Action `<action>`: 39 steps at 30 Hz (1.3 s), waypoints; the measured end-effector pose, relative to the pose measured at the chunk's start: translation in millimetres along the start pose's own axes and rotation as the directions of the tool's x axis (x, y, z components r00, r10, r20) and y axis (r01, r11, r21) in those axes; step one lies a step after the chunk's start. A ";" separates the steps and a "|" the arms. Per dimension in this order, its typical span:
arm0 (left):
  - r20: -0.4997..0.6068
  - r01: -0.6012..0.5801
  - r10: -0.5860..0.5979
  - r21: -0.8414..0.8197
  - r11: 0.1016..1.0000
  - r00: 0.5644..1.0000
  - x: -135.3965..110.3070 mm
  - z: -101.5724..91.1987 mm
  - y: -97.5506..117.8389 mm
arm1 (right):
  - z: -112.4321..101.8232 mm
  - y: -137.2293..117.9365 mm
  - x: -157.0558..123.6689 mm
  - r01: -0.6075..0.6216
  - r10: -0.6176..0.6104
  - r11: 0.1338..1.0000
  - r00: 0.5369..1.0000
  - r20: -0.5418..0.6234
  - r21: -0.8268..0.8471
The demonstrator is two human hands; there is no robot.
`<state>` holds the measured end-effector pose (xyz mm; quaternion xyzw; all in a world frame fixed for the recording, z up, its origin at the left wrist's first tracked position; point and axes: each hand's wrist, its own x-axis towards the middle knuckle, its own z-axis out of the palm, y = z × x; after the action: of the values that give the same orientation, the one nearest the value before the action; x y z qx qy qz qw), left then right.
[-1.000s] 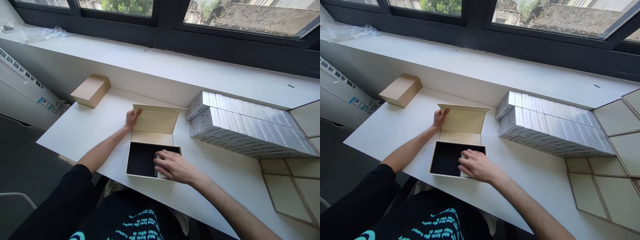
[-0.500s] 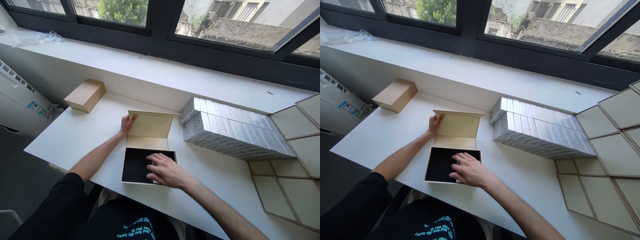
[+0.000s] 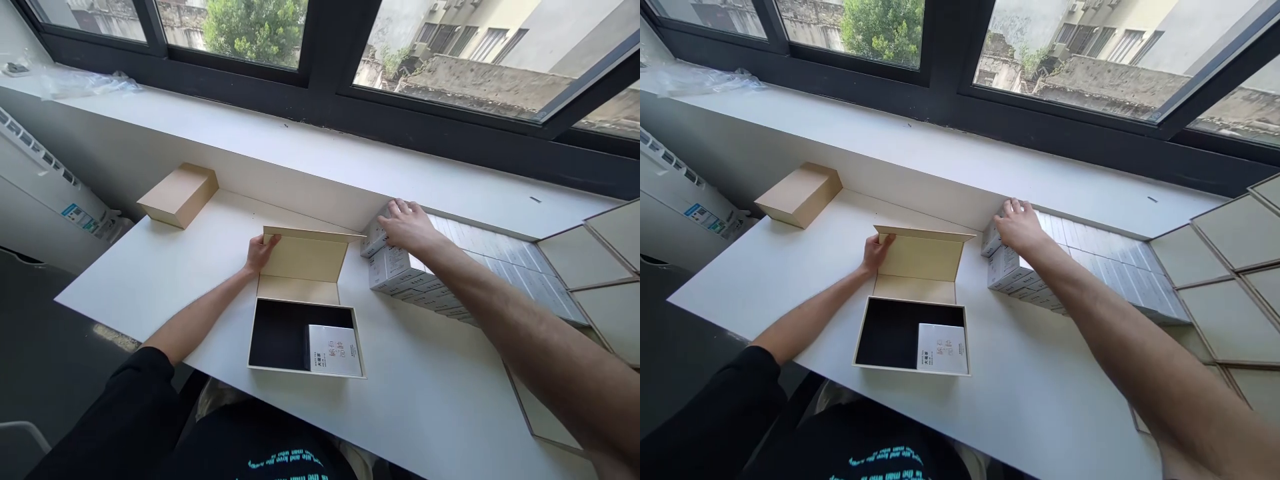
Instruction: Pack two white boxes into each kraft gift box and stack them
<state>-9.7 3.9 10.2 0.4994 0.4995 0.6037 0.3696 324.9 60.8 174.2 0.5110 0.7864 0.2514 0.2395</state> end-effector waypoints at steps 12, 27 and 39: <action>-0.002 0.023 -0.023 -0.014 1.000 1.000 3.5 1.9 0.6 | -5.4 -6.3 0.0 0.222 -0.128 0.901 0.957 -0.262 0.373; -0.019 0.016 -0.016 0.009 1.000 1.000 2.6 1.5 2.6 | -62.6 -18.1 -56.7 -0.058 0.299 0.084 0.954 0.030 0.995; -0.031 -0.008 0.009 0.016 1.000 0.999 4.2 -2.2 1.3 | -72.6 -207.5 -149.0 0.108 0.033 0.516 0.989 -0.146 0.850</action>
<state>-12.7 7.1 12.4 0.4949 0.5077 0.6091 0.3554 191.2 -160.7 114.3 0.5260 0.8341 -0.1367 -0.0944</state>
